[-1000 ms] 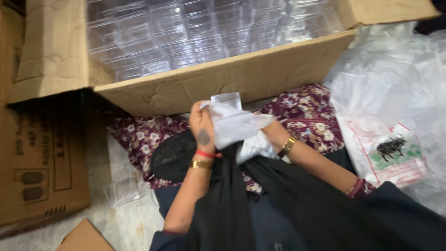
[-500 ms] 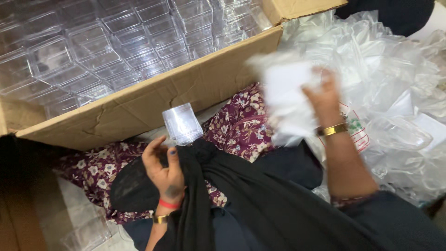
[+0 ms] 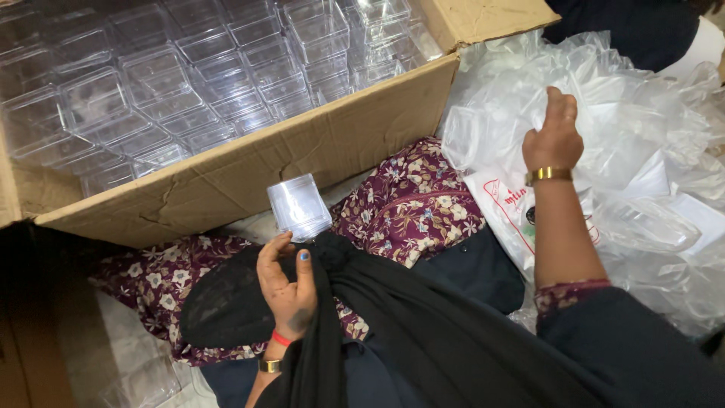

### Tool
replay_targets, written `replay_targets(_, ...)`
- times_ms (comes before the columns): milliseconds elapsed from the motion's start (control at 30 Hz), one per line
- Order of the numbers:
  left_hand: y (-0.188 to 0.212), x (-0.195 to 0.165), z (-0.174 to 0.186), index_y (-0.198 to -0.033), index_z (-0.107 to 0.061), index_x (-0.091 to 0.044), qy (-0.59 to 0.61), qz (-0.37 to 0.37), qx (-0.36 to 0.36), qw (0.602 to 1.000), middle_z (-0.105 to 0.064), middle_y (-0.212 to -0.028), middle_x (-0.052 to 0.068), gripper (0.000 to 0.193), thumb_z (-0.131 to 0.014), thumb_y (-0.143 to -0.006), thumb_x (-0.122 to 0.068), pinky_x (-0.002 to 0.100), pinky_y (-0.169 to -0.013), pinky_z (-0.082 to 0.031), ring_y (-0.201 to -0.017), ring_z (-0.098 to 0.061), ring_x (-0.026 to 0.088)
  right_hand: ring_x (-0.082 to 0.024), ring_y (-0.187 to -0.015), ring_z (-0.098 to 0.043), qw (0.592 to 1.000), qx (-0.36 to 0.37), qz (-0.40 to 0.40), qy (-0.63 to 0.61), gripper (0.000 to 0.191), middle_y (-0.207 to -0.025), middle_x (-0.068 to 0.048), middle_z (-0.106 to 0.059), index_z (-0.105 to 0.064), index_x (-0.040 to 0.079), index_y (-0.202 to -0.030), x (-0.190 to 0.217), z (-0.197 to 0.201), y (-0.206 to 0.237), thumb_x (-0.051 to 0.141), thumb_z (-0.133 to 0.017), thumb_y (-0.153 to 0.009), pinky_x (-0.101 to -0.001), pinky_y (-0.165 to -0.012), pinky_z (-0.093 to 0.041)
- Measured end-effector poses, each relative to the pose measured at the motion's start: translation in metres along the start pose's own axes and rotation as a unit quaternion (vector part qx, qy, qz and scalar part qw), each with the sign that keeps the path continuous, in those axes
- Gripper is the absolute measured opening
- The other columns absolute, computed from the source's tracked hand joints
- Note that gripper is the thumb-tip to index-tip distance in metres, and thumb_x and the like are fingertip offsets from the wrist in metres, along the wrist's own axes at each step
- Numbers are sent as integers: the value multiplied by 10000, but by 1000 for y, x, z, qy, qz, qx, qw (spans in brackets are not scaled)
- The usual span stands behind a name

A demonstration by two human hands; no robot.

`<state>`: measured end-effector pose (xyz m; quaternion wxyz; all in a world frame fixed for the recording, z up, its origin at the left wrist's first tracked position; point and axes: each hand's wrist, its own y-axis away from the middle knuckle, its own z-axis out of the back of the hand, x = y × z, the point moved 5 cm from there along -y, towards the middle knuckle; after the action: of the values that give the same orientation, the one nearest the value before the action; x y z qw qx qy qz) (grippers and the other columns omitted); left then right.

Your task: The person sits on the floor and packs small clear plastic boxes into white plastic bags. They take boxes one at a time from a large cardboard carton, open a plastic bag, place the boxes inside, and set filled bags aside with other packed bags.

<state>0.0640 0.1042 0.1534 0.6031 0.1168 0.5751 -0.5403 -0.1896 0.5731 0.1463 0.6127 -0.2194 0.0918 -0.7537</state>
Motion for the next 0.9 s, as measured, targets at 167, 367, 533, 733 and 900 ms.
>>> replay_targets(167,1,5,2,-1330,-561,-34,16,24,-1,1000,-582,-1249,110,362,-661,-984,-63,334,-986,-483,-1049,-590,199,-409,-988,-677,997,31,54,34,715,-1312,-126,-669,-558,255,-1468,-9,-24,-37,-65,-617,-832,-505,-785,-542)
replay_targets(367,-15,-14,2,-1347,-561,-29,25,19,20,999,-615,-1264,127,408,-690,-966,-103,347,-1000,-503,-1097,-625,235,-294,-1060,-698,975,-43,99,-196,532,-1205,-151,-738,-571,77,-1474,49,34,2,88,-650,-948,-414,-867,-542)
replay_targets(533,-48,-51,-21,-1414,-578,-72,78,17,170,982,-676,-1351,143,511,-747,-946,-185,371,-1076,-500,-1259,-657,278,-138,-1052,-640,755,162,48,-634,449,-1162,-151,-747,-594,-52,-1395,152,70,96,305,-559,-1126,-282,-966,-494)
replay_targets(733,-60,-92,-46,-1224,-599,-39,148,-14,179,973,-669,-1144,107,445,-797,-887,-253,365,-955,-524,-1075,-655,254,-180,-1109,-695,705,243,146,-649,508,-1212,-166,-729,-606,-48,-1350,237,108,147,392,-533,-1108,-315,-992,-542)
replay_targets(900,-52,-72,-42,-992,-681,-42,126,108,133,977,-666,-812,66,128,-671,-1014,-167,296,-683,-520,-715,-637,198,-181,-1112,-699,642,338,152,-671,464,-1200,-155,-732,-623,-50,-1329,240,103,151,316,-605,-1044,-320,-997,-554)
